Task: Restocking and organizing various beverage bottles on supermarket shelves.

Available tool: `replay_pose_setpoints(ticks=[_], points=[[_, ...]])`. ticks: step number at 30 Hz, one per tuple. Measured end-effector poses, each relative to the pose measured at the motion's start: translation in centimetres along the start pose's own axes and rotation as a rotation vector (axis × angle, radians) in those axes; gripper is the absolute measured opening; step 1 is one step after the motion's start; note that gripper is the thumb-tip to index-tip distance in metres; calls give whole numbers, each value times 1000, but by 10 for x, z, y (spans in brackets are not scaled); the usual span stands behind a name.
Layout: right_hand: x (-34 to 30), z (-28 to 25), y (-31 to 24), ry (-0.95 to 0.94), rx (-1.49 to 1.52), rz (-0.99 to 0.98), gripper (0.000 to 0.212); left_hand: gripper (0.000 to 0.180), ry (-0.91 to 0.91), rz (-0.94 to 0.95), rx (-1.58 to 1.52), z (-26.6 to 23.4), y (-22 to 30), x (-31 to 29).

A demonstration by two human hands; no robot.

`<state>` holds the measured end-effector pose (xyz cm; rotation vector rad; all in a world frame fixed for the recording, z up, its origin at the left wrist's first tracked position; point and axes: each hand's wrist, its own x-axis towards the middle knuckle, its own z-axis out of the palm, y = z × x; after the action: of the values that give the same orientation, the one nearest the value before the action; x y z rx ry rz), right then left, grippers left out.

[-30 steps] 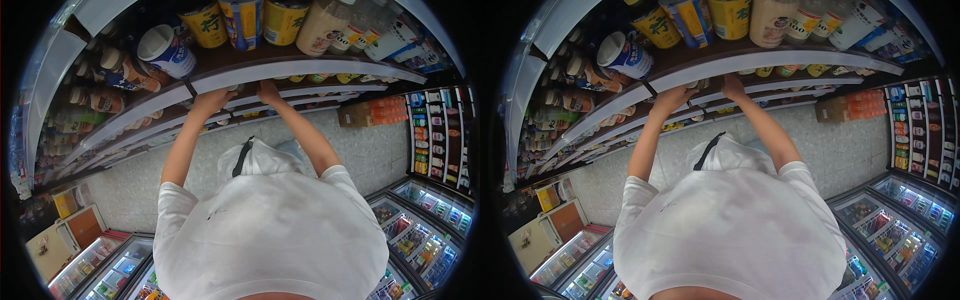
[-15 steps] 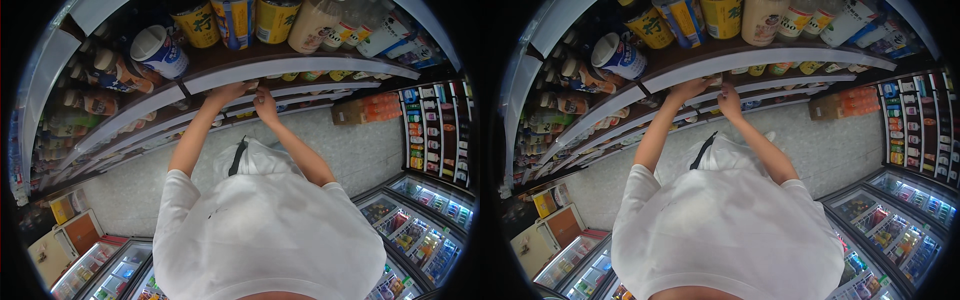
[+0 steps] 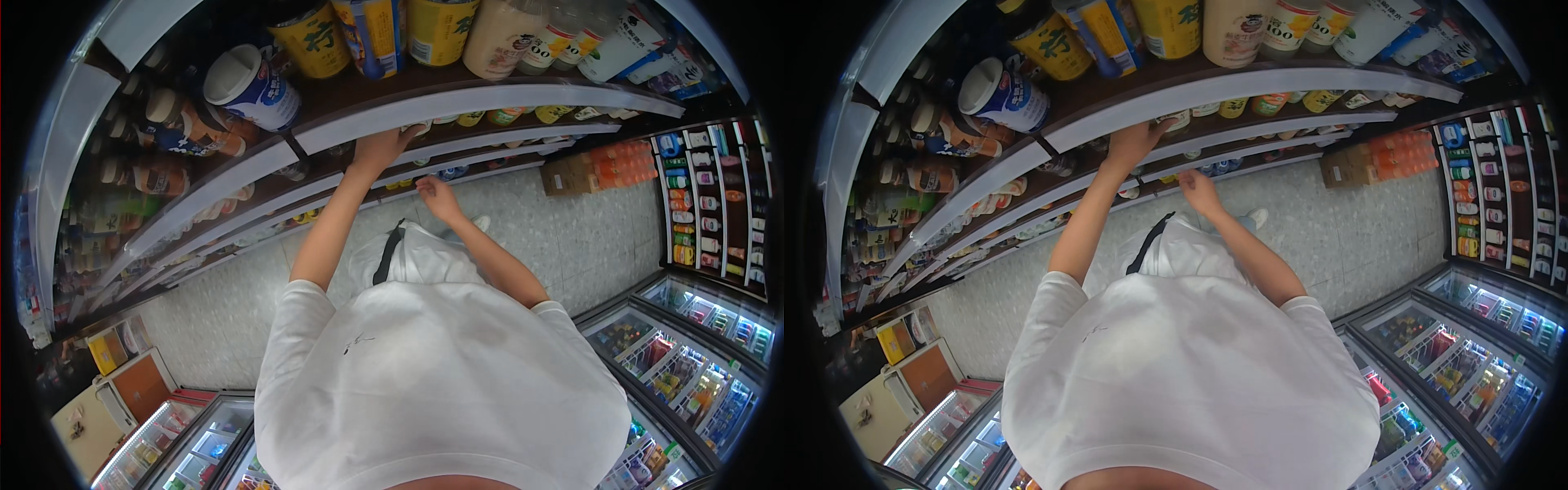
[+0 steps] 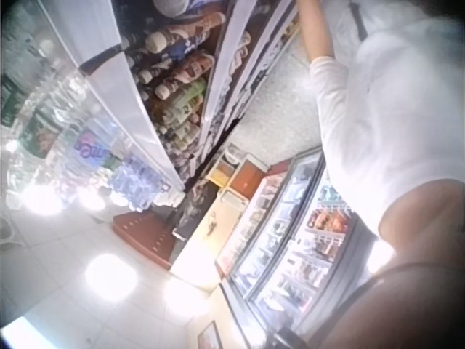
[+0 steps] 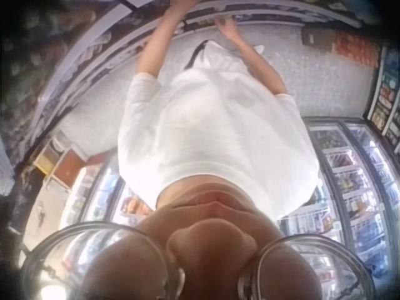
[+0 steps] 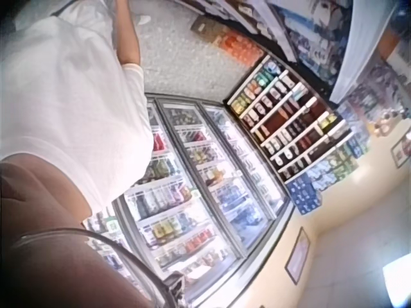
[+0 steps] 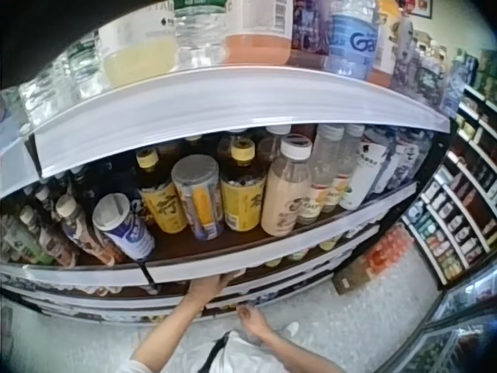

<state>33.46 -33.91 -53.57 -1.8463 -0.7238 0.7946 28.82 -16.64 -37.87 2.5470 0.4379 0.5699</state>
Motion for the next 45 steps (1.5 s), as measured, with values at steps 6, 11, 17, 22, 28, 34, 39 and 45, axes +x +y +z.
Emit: replay_pose_setpoints(ticks=[6, 11, 17, 22, 28, 34, 39, 45], points=[[-7, 4, 11, -91, 29, 25, 22, 35, 434, 55, 327, -24, -42, -48], [-4, 7, 12, -172, -9, 13, 22, 30, 313, -118, 346, -35, -71, -62], [8, 8, -1, -242, -78, -84, 21, 27, 324, -140, 270, -36, -82, -64], [21, 4, -28, -242, -32, -170, 21, 27, 146, -348, 241, -43, -59, -68], [33, 14, -85, -201, -139, -313, 44, 28, 383, -8, 208, -23, -25, -93], [40, 26, -121, 152, -457, -535, 71, 33, 400, -21, 72, -10, -7, -91], [40, 17, -113, 100, -389, -428, 79, 32, 350, -82, -226, -12, -20, -89], [27, 6, -101, 136, -313, -517, 75, 47, 658, -221, 445, -28, -68, -86]])
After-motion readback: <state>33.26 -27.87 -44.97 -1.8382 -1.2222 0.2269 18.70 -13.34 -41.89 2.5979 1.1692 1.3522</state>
